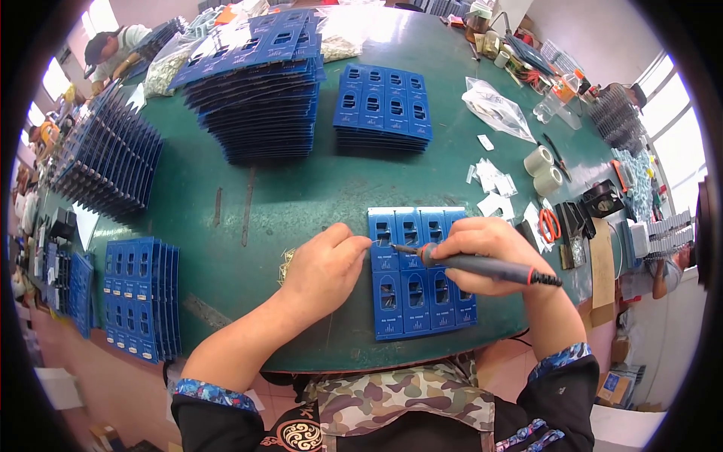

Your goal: The person solders metal terminals into blue plastic housings using a soldering iron and solder wire.

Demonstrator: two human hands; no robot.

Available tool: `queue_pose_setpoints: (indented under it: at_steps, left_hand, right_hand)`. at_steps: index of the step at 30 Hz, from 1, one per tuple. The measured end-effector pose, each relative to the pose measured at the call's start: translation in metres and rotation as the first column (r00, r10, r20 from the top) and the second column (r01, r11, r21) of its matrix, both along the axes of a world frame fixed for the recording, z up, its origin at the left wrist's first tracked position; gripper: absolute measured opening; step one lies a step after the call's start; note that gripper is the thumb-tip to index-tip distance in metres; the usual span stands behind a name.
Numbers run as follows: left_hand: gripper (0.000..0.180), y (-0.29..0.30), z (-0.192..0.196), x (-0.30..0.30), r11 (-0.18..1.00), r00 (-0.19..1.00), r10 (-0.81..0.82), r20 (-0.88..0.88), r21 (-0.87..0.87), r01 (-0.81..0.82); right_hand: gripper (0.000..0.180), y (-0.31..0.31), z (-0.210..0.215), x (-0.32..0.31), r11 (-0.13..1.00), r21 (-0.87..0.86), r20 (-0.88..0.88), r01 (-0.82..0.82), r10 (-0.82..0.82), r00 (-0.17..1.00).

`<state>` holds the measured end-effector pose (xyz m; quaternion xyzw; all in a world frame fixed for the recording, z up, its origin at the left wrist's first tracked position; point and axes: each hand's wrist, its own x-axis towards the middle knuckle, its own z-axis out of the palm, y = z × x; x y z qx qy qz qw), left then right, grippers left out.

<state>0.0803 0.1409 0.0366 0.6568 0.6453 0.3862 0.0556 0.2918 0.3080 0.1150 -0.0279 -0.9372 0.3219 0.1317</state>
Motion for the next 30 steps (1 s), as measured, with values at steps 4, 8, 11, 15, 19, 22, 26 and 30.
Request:
queue_pose_setpoints:
  at_steps: [4,8,11,15,19,22,26,30]
  left_hand:
    - [0.014,-0.003,0.001,-0.002,1.000,1.000,0.012,0.001,-0.010,-0.012]
    - [0.013,-0.003,0.004,-0.002,1.000,1.000,0.011,0.015,-0.008,-0.011]
    - [0.013,-0.002,0.002,-0.003,1.000,1.000,-0.001,0.006,-0.008,0.001]
    - [0.016,-0.003,0.004,-0.004,1.000,1.000,-0.014,0.014,-0.022,0.014]
    - [0.019,-0.003,0.017,0.001,0.999,0.992,-0.051,0.114,0.009,0.050]
    - [0.021,-0.006,0.022,0.003,0.992,0.968,-0.118,0.223,-0.010,0.123]
    - [0.028,-0.011,0.024,0.019,0.925,0.882,-0.363,0.299,0.003,0.380]
    - [0.033,-0.008,0.021,0.019,0.838,0.791,-0.517,0.327,0.001,0.546]
  right_hand:
    - [0.026,0.008,0.022,0.000,0.991,-0.109,0.006,-0.081,0.082,0.997]
    - [0.028,0.004,0.011,0.023,0.996,-0.069,-0.086,0.057,-0.063,0.994]
    - [0.029,-0.004,-0.001,0.026,0.990,-0.071,-0.096,0.122,-0.128,0.987]
    - [0.030,-0.007,-0.023,0.036,0.965,-0.182,-0.177,0.191,-0.223,0.958]
    - [0.034,-0.025,-0.056,0.059,0.817,-0.510,-0.256,0.268,-0.442,0.860]
    - [0.046,-0.033,-0.086,0.071,0.687,-0.658,-0.284,0.310,-0.607,0.743]
    - [0.044,-0.030,-0.100,0.074,0.698,-0.643,-0.320,0.316,-0.620,0.716]
    - [0.047,-0.028,-0.096,0.075,0.759,-0.582,-0.310,0.292,-0.539,0.783]
